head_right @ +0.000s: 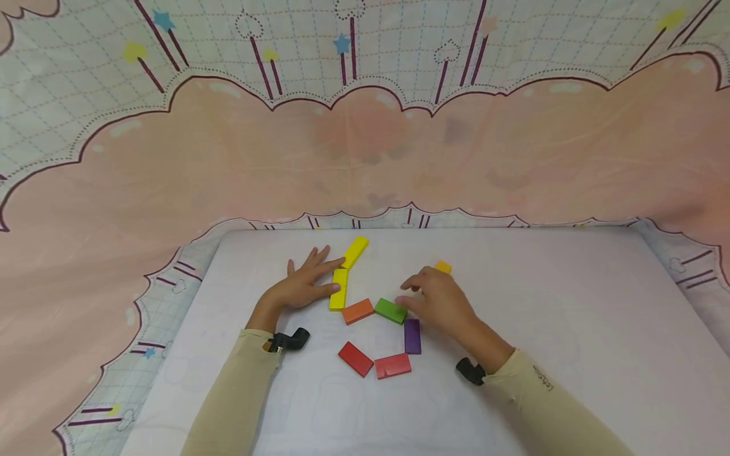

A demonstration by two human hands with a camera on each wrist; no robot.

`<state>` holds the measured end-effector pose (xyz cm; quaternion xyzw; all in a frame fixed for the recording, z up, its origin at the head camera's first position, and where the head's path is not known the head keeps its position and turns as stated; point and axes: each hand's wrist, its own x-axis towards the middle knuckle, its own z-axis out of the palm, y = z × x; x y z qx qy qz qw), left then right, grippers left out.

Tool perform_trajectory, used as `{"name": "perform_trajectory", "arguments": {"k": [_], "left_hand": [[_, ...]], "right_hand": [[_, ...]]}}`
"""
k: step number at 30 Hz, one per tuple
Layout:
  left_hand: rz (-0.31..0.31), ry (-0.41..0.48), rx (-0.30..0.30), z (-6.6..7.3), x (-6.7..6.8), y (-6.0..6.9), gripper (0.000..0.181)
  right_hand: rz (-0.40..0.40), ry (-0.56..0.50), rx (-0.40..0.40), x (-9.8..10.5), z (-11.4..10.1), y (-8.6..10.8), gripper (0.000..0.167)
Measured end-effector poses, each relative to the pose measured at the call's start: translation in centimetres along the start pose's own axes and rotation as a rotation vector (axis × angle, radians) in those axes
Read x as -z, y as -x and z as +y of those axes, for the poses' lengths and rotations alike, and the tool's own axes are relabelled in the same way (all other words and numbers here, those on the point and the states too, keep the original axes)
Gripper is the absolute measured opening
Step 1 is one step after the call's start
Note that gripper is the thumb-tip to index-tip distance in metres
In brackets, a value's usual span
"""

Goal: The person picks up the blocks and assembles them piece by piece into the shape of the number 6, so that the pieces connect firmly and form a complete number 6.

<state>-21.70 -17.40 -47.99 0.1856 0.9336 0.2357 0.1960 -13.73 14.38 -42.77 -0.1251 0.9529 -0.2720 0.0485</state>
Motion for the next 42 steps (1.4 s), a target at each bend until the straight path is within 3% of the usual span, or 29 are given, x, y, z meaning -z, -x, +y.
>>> {"name": "perform_trajectory", "arguments": {"k": [7, 15, 21, 29, 42], "left_hand": [[0.001, -0.004, 0.002, 0.1, 0.0, 0.0, 0.069], [-0.001, -0.009, 0.002, 0.1, 0.0, 0.0, 0.069], [0.003, -0.005, -0.005, 0.2, 0.0, 0.0, 0.069], [0.003, -0.005, -0.014, 0.2, 0.1, 0.1, 0.069], [0.001, -0.001, -0.002, 0.1, 0.1, 0.1, 0.069]], "right_hand": [[0.062, 0.012, -0.127, 2.3, 4.3, -1.5, 0.043], [-0.009, 0.045, -0.223, 2.4, 7.2, -2.3, 0.059], [-0.046, 0.025, -0.262, 2.1, 7.5, -2.6, 0.062], [-0.024, -0.005, -0.261, 1.7, 7.7, -2.7, 0.058], [0.025, -0.217, -0.288, 1.0, 7.0, -2.4, 0.05]]}}
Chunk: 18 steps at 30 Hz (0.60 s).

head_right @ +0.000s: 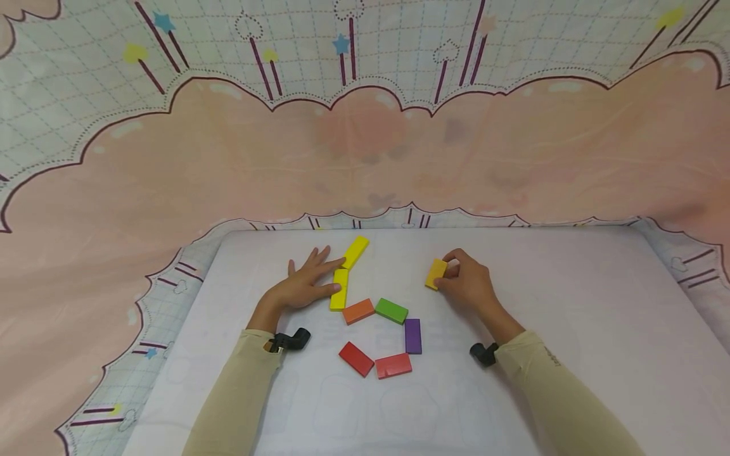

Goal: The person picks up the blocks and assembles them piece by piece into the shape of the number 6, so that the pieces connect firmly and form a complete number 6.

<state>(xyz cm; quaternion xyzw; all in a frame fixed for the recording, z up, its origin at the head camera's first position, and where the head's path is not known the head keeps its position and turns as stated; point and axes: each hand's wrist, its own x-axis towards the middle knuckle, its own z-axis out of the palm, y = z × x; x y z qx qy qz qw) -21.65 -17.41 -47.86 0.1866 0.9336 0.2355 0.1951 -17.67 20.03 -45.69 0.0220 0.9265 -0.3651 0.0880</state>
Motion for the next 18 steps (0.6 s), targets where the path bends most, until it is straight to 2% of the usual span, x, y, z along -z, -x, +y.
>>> {"name": "perform_trajectory", "arguments": {"k": [9, 18], "left_hand": [[0.006, 0.005, 0.001, 0.1, -0.1, -0.1, 0.068], [0.005, -0.007, 0.002, 0.1, -0.1, 0.0, 0.069]], "right_hand": [[-0.008, -0.144, -0.052, -0.3, -0.8, 0.7, 0.05], [-0.176, -0.416, -0.091, -1.6, -3.3, 2.0, 0.06]]}}
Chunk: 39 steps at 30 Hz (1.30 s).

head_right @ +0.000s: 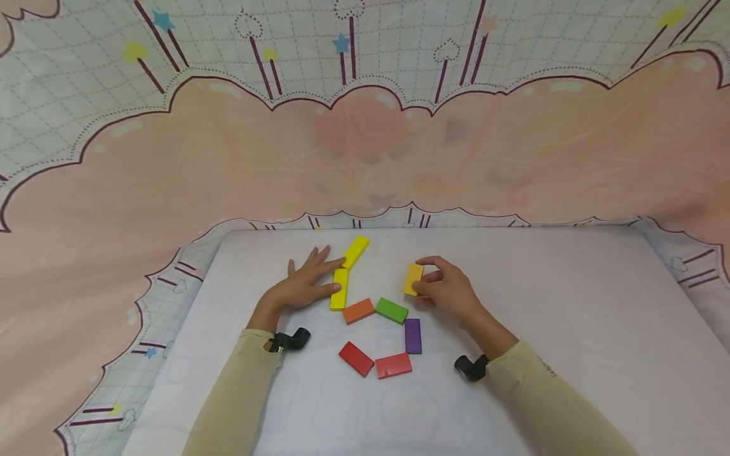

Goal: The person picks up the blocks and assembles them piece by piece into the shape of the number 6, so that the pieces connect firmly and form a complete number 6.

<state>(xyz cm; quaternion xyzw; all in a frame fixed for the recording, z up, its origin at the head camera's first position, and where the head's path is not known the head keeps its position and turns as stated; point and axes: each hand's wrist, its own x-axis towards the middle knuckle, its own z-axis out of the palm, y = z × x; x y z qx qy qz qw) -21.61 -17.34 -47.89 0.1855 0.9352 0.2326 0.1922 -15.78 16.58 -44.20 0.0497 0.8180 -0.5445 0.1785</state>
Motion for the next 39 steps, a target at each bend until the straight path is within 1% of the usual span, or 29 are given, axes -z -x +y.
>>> {"name": "perform_trajectory", "arguments": {"k": [5, 8, 11, 13, 16, 21, 25, 28, 31, 39], "left_hand": [[-0.003, -0.005, 0.003, 0.0, 0.0, 0.0, 0.069], [-0.005, -0.005, 0.007, 0.0, 0.0, 0.0, 0.069], [-0.001, -0.005, 0.006, 0.0, 0.0, -0.1, 0.069], [0.0, -0.008, 0.007, 0.0, -0.1, -0.1, 0.069], [-0.001, -0.006, 0.013, 0.0, -0.1, 0.0, 0.069], [0.0, -0.008, 0.017, 0.1, 0.0, 0.0, 0.069], [-0.002, -0.016, 0.021, 0.1, 0.0, -0.1, 0.069], [-0.005, -0.016, 0.023, 0.1, 0.0, -0.1, 0.069], [-0.004, -0.017, 0.023, 0.1, -0.1, -0.1, 0.069], [0.004, -0.034, 0.012, 0.1, -0.1, -0.1, 0.069]], "right_hand": [[-0.091, -0.128, -0.035, -1.5, -0.5, 0.6, 0.056], [-0.139, -0.198, -0.057, -2.3, -0.8, 0.9, 0.057], [-0.175, -0.213, -0.073, -3.0, -1.1, 1.0, 0.062], [-0.198, -0.2, -0.077, -3.5, -1.2, 1.1, 0.065], [-0.219, -0.153, -0.071, -4.2, -1.4, 1.3, 0.069], [-0.217, -0.056, -0.039, -5.4, -2.0, 1.7, 0.067], [-0.235, -0.024, -0.016, -6.2, -2.2, 1.9, 0.068], [-0.246, -0.024, 0.023, -6.9, -2.2, 1.9, 0.067], [-0.235, 0.005, 0.075, -7.5, -2.3, 2.0, 0.066], [-0.177, 0.105, 0.141, -9.1, -2.8, 2.4, 0.065]]}}
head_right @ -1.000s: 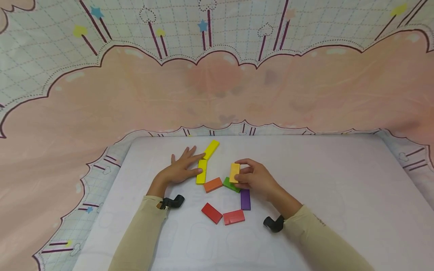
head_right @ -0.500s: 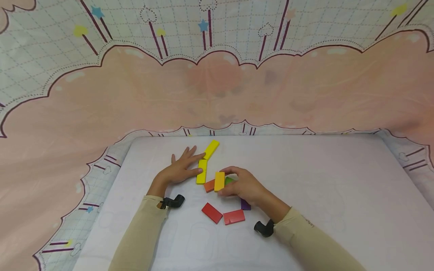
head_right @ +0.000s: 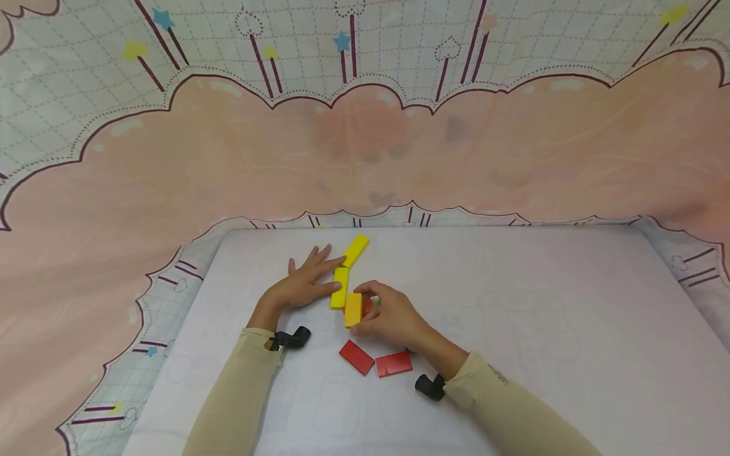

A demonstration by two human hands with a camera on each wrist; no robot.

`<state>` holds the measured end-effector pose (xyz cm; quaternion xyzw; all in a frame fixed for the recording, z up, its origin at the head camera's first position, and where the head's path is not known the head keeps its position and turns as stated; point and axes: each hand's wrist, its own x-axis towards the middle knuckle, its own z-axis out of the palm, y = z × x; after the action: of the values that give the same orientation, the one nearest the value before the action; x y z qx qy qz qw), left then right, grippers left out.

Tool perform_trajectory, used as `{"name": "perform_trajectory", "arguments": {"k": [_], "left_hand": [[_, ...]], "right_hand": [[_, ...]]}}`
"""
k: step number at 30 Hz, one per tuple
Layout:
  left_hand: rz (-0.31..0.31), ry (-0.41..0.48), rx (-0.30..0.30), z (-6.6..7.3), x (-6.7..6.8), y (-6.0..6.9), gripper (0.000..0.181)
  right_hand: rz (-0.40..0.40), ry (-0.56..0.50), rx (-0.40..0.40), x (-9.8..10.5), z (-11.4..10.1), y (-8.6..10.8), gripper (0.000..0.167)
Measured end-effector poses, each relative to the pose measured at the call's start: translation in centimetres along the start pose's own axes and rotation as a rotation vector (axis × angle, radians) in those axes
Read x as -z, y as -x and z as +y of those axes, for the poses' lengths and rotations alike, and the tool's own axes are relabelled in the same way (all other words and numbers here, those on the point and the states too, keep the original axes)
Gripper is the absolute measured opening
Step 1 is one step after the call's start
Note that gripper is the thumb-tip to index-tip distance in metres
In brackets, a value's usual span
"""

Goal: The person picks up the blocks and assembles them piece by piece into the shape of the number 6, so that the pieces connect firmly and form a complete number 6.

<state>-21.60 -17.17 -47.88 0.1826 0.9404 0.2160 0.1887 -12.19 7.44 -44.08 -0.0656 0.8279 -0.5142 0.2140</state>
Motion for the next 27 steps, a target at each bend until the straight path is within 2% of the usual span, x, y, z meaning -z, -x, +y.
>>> {"name": "perform_trajectory", "arguments": {"k": [6, 11, 15, 20, 23, 27], "left_hand": [[0.002, 0.013, -0.014, -0.1, 0.1, 0.0, 0.069], [0.002, 0.019, -0.02, -0.2, 0.0, 0.0, 0.069], [0.002, 0.026, -0.023, -0.3, 0.0, -0.1, 0.069], [-0.001, 0.027, -0.021, -0.3, 0.0, -0.1, 0.069], [-0.003, 0.025, -0.021, -0.3, 0.0, -0.1, 0.069], [-0.005, 0.027, -0.025, -0.4, 0.0, -0.1, 0.069]], "right_hand": [[0.024, 0.123, 0.061, -0.8, -0.5, 0.1, 0.062], [0.02, 0.197, 0.111, -1.4, -0.6, 0.0, 0.071], [0.044, 0.292, 0.154, -1.8, -0.6, -0.1, 0.069], [0.064, 0.402, 0.135, -2.3, -0.8, 0.0, 0.064], [0.066, 0.433, 0.122, -2.5, -1.0, -0.1, 0.065], [0.085, 0.471, 0.145, -2.8, -0.8, -0.2, 0.064]]}}
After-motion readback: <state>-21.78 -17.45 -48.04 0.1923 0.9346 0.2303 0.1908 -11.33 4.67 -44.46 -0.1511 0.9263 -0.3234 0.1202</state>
